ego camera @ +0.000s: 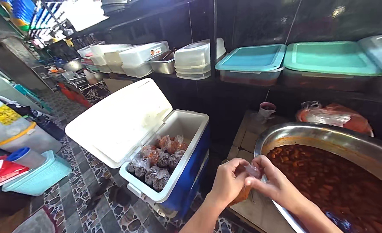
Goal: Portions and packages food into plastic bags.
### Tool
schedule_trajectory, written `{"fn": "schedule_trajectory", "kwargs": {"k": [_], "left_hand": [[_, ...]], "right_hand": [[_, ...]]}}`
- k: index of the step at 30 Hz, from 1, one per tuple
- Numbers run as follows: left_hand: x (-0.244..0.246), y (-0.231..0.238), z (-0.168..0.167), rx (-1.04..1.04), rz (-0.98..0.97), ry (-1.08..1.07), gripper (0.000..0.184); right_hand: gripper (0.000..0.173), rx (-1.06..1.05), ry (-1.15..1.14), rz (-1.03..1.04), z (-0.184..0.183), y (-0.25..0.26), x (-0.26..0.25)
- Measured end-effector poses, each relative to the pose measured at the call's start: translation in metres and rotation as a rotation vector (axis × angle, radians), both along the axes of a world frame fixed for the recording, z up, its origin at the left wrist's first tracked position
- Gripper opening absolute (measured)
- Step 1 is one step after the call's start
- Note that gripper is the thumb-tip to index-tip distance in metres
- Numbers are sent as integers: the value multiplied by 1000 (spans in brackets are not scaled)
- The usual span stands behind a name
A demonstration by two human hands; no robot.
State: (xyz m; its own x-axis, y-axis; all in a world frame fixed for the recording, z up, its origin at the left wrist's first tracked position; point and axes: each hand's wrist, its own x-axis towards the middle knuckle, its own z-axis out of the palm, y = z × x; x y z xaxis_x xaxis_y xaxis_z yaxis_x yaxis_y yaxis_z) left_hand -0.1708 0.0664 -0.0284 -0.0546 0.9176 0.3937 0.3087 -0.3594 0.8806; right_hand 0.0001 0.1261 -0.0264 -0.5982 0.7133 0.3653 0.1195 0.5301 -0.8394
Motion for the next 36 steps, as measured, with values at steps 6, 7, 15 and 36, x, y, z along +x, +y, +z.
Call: {"fn": "schedule_trajectory", "kwargs": {"k": [6, 7, 15, 36], "left_hand": [[-2, -14, 11, -147, -224, -115, 89], [2, -15, 10, -214, -284, -163, 96], [40, -8, 1, -192, -193, 149, 33], [-2, -10, 38, -260, -523, 36, 67]], "right_hand": [[27, 337, 26, -89, 25, -8, -12], [30, 373, 17, -100, 32, -12, -15], [10, 262, -34, -264, 65, 28, 0], [15, -136, 214, 195, 62, -36, 61]]}}
